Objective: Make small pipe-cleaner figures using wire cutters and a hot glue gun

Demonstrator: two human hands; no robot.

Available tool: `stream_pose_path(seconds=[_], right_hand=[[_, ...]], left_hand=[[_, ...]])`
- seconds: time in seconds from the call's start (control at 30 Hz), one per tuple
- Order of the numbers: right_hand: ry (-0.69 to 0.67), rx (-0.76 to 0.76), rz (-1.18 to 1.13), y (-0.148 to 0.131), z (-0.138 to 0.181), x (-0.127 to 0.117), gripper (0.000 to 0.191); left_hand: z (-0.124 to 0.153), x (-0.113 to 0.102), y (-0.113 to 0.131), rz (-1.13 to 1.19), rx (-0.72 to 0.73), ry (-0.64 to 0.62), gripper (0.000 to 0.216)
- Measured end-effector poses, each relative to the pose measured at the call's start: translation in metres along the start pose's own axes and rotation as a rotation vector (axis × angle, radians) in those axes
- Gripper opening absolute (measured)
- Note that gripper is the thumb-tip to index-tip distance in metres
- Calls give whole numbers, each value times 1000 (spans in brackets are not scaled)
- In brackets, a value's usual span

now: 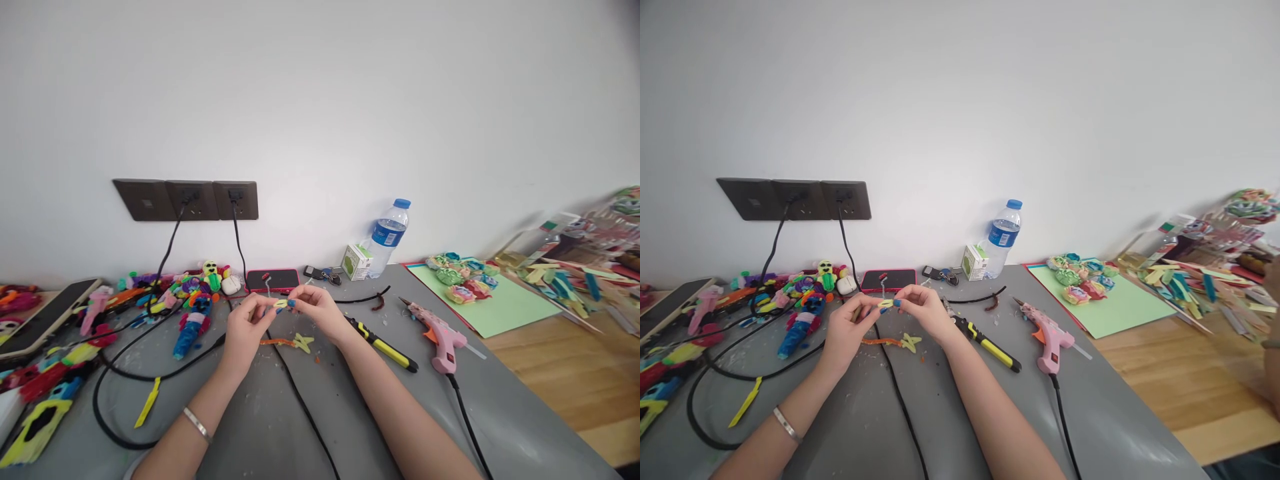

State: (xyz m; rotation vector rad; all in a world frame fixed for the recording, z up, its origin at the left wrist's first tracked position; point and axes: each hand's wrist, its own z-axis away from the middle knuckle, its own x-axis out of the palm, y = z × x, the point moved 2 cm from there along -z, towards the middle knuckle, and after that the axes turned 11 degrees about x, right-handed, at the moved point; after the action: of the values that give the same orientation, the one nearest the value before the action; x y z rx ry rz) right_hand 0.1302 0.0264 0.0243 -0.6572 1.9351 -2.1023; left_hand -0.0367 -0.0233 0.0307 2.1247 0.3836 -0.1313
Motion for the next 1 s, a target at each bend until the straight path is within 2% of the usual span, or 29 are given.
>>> stream_pose_path(seconds=[0.17,0.4,0.63,0.8,1.0], right_hand=[[-24,30,72,0,1,1,28],[-44,50,55,-1,2,2,26],[-109,81,14,-3,5,6,26],[-133,80,22,-5,7,8,27],[-52,61,27,-2,6,4,33]], left_hand=[[0,1,-8,144,-130,2,16],[2,7,-8,318,-312,-34,29],[3,12,-2,445,-356,-44,29],[1,12,-1,585,-425,36,37],[-3,10,2,674,-458,88,39]])
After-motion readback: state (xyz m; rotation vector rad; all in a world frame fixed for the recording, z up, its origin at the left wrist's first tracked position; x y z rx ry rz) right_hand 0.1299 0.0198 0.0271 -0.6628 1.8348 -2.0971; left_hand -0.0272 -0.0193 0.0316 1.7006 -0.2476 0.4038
